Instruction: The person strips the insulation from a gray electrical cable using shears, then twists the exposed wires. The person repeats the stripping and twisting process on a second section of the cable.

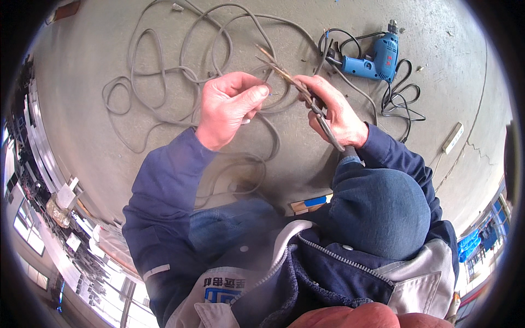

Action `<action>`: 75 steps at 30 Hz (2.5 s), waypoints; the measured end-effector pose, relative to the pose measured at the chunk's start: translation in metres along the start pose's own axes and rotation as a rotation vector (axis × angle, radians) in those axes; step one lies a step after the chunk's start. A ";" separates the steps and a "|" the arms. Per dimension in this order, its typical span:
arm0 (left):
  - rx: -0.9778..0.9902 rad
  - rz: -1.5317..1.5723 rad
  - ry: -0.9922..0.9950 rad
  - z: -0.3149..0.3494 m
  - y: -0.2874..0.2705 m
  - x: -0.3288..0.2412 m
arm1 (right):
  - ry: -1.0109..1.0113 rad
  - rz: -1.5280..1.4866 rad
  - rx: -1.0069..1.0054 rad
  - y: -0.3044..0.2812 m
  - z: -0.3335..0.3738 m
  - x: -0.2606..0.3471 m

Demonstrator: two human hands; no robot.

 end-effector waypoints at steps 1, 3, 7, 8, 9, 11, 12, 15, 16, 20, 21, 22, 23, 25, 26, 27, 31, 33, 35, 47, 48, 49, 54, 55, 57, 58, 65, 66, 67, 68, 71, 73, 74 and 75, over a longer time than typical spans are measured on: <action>-0.008 -0.029 0.001 0.000 -0.001 0.001 | -0.009 0.088 -0.016 -0.002 0.000 0.001; 0.005 -0.023 0.057 -0.001 0.001 -0.002 | -0.065 0.226 -0.067 -0.009 -0.001 0.009; 0.030 -0.093 0.140 -0.003 0.000 -0.008 | -0.104 0.283 -0.139 -0.016 -0.003 0.020; 0.051 -0.133 0.160 -0.004 0.002 -0.010 | -0.115 0.299 -0.149 -0.016 -0.003 0.022; 0.048 -0.176 0.172 -0.005 0.002 -0.010 | -0.124 0.316 -0.160 -0.016 -0.002 0.024; 0.015 -0.136 0.139 -0.003 0.001 -0.004 | -0.119 0.389 -0.133 -0.011 -0.003 0.024; -0.002 -0.094 0.117 -0.003 0.001 0.000 | -0.118 0.416 -0.117 -0.008 -0.003 0.024; 0.000 -0.051 0.189 -0.001 0.006 -0.003 | -0.100 0.479 -0.157 -0.009 -0.004 0.022; -0.013 -0.054 0.181 -0.001 0.005 -0.001 | -0.090 0.500 -0.162 -0.009 -0.004 0.022; -0.014 0.050 0.188 -0.001 0.006 -0.001 | -0.071 0.549 -0.114 -0.003 -0.004 0.019; -0.009 0.095 0.178 -0.001 0.007 0.001 | -0.061 0.550 -0.107 -0.002 -0.004 0.018; -0.023 0.066 0.185 0.000 0.006 0.000 | -0.055 0.546 -0.102 -0.001 -0.004 0.017; -0.030 0.058 0.185 0.000 0.006 0.001 | -0.048 0.533 -0.092 0.000 -0.004 0.017; -0.043 0.045 0.185 0.001 0.006 0.002 | -0.040 0.498 -0.074 0.003 -0.004 0.015; -0.050 0.040 0.185 0.001 0.006 0.002 | -0.048 0.479 -0.074 0.004 -0.004 0.016; -0.043 0.067 0.192 0.002 0.007 0.002 | -0.055 0.457 -0.073 0.005 -0.004 0.016; -0.101 -0.013 0.195 0.001 0.003 0.004 | -0.049 0.414 -0.060 0.008 -0.002 0.012; -0.112 -0.022 0.205 0.002 0.004 0.003 | -0.023 0.390 -0.037 0.010 -0.001 0.008; -0.108 -0.023 0.191 0.003 0.004 0.002 | -0.029 0.344 -0.025 0.012 -0.001 0.007; -0.007 -0.020 0.195 0.003 0.007 -0.006 | 0.005 0.069 0.102 0.023 0.003 -0.003; 0.017 0.005 0.203 0.003 0.008 -0.008 | -0.011 0.047 0.102 0.024 0.003 -0.002; 0.012 -0.018 0.193 0.003 0.007 -0.008 | -0.037 0.013 0.089 0.024 0.002 0.001; 0.013 0.010 0.178 0.003 0.008 -0.010 | 0.099 -0.413 0.105 0.024 0.003 -0.007; 0.019 -0.051 0.173 0.005 0.011 -0.009 | 0.174 -0.578 0.136 0.028 0.005 -0.011; 0.045 -0.132 0.159 0.007 0.017 -0.007 | 0.293 -0.580 0.036 0.017 0.007 -0.025; 0.010 -0.128 0.161 0.006 0.013 -0.007 | 0.285 -0.552 -0.005 0.011 0.006 -0.026; -0.033 -0.103 0.117 0.004 0.005 -0.004 | -0.085 0.051 -0.039 0.005 0.000 0.003; -0.044 -0.124 0.124 0.004 0.005 -0.004 | -0.083 0.122 -0.028 0.006 -0.001 0.003; -0.046 -0.122 0.131 0.004 0.005 -0.004 | -0.091 0.187 -0.037 0.005 -0.001 0.004; -0.062 -0.116 0.133 0.005 0.005 -0.003 | -0.101 0.252 -0.045 0.004 -0.001 0.006; -0.053 -0.196 0.191 0.005 0.009 -0.006 | -0.048 0.345 -0.035 0.006 -0.003 0.005; -0.058 -0.215 0.200 0.005 0.011 -0.005 | -0.046 0.431 -0.032 0.007 -0.002 0.007; -0.075 -0.190 0.184 0.004 0.010 -0.003 | -0.058 0.465 -0.033 0.008 -0.002 0.009; -0.091 -0.167 0.167 0.004 0.009 -0.001 | -0.069 0.499 -0.036 0.008 -0.002 0.010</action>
Point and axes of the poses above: each hand's wrist, its own z-axis away from the middle knuckle, its own y-axis out of the palm, x = y × z, the point moved 10 cm from there along -z, towards the middle knuckle, and after that the axes turned 5 degrees about z, right-handed, at the moved point
